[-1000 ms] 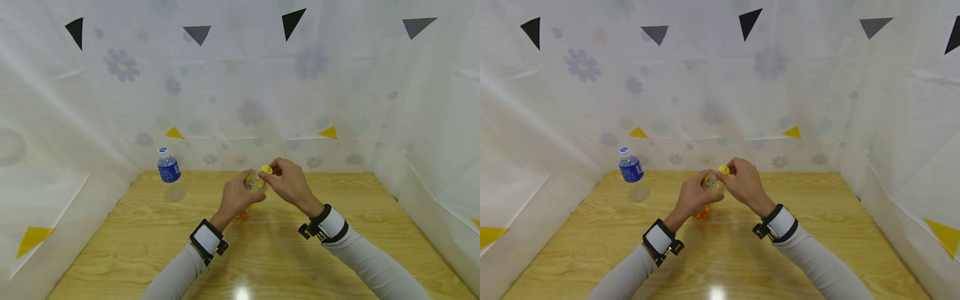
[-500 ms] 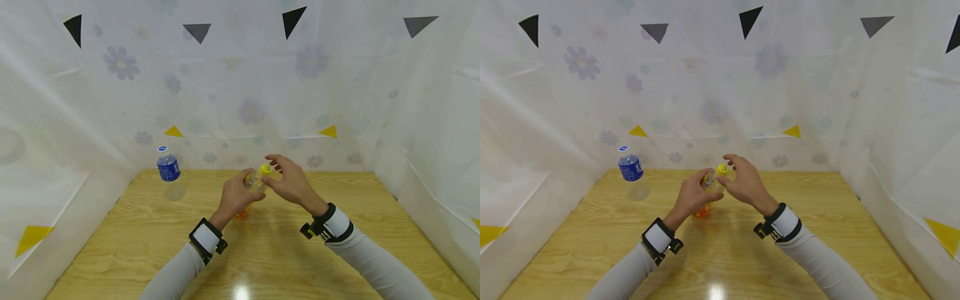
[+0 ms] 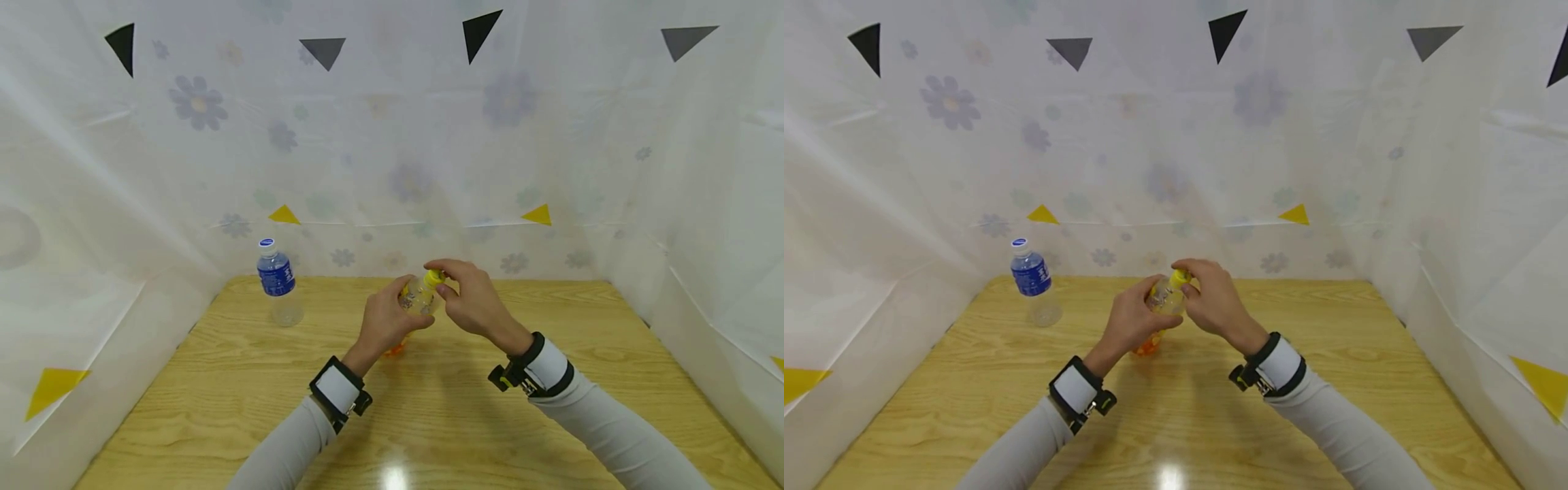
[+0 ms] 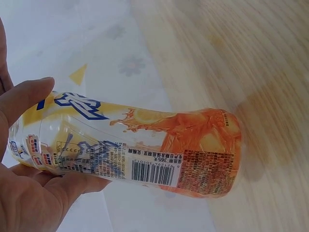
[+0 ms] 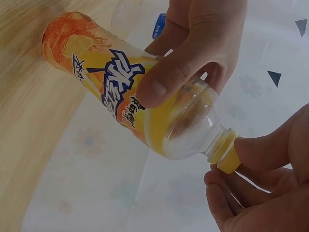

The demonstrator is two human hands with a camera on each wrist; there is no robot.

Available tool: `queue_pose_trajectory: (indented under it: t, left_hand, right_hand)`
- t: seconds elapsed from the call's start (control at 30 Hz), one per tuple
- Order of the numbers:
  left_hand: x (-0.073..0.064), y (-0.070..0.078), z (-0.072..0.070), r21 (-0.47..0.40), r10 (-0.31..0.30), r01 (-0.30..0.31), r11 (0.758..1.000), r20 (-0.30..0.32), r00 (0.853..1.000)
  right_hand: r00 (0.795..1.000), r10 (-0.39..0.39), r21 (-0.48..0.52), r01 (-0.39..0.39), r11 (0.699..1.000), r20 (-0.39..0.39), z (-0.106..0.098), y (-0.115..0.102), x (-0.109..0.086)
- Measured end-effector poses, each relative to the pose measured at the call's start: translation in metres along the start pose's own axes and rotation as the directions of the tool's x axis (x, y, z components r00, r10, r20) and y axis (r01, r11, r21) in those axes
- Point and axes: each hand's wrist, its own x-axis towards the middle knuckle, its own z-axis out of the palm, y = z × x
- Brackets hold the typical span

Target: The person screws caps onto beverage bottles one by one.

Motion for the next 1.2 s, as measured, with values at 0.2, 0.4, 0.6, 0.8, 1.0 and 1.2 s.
queue_pose_trajectory:
  t: [0.2,0.4,0.6,0.8,1.0,1.2]
  left_hand:
    - [0.0004,0.0003,0.0003,0.008,-0.011,0.011,1.0,0.0,1.0]
    - [0.0001,0.0015,0.0001,0.005,-0.016,0.016,1.0,0.0,1.0]
    - [-0.0005,0.0005,0.001,0.004,-0.008,0.008,1.0,-0.002,1.0]
    - [-0.0005,0.0004,0.0025,0.011,-0.008,0.008,1.0,-0.012,1.0]
    - [0.0003,0.001,0.0034,0.014,-0.007,0.007,1.0,-0.011,1.0]
    - [0.0,0.0019,0.003,0.02,-0.011,0.011,1.0,-0.005,1.0]
  right_hand:
    - [1.0,-0.003,0.004,0.003,1.0,-0.01,0.0007,0.0002,0.0001]
    - [1.0,-0.015,0.012,0.015,1.0,-0.026,0.0012,0.0007,0.0]
    - [0.998,-0.011,0.016,0.012,1.0,-0.055,0.0017,0.0019,0.0003]
    - [0.994,0.016,-0.028,-0.019,0.999,-0.106,0.0052,0.0069,0.0003]
    - [0.991,0.016,-0.064,-0.025,0.998,-0.136,0.0073,0.0094,-0.0014]
    - [0.99,0.022,-0.067,-0.031,0.997,-0.137,0.0075,0.0099,-0.0013]
